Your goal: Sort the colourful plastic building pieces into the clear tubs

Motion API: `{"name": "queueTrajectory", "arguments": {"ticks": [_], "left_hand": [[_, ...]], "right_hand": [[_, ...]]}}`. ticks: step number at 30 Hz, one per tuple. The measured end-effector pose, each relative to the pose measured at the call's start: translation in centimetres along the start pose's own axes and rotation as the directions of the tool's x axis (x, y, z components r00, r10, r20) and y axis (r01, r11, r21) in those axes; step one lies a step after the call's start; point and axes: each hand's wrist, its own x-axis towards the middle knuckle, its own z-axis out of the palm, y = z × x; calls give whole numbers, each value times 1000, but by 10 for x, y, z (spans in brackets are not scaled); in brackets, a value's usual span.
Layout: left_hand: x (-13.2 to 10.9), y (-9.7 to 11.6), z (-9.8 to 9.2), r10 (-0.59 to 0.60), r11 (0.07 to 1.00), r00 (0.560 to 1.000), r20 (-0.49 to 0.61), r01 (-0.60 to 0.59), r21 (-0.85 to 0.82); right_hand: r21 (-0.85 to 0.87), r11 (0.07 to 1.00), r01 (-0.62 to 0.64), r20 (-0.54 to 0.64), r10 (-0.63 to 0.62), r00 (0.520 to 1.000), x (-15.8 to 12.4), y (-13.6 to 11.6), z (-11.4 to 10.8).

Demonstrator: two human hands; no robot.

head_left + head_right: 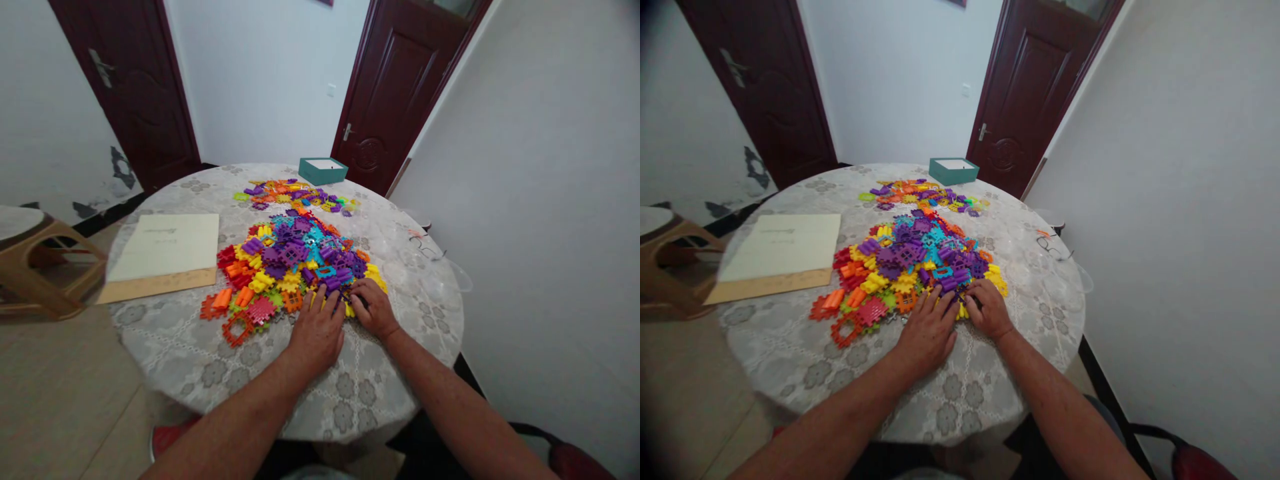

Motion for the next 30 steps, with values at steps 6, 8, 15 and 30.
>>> {"name": "queueTrajectory", "arguments": {"ticks": [6, 8, 15, 30], "left_hand": [[0, 1, -6, 4, 1000, 1000, 22, -4, -13], [0, 1, -7, 6, 1000, 999, 32, -6, -16], [0, -1, -8, 9, 1000, 1000, 30, -9, -28], [-29, -13, -58, -230, 964, 957, -175, 249, 96]], "right_hand": [[9, 1000, 12, 15, -12, 1000, 0, 0, -1], [9, 1000, 13, 21, -14, 1000, 0, 0, -2], [-2, 1000, 5, 30, -5, 1000, 1, -1, -3], [-59, 998, 22, -2, -22, 1000, -3, 10, -1]]}}
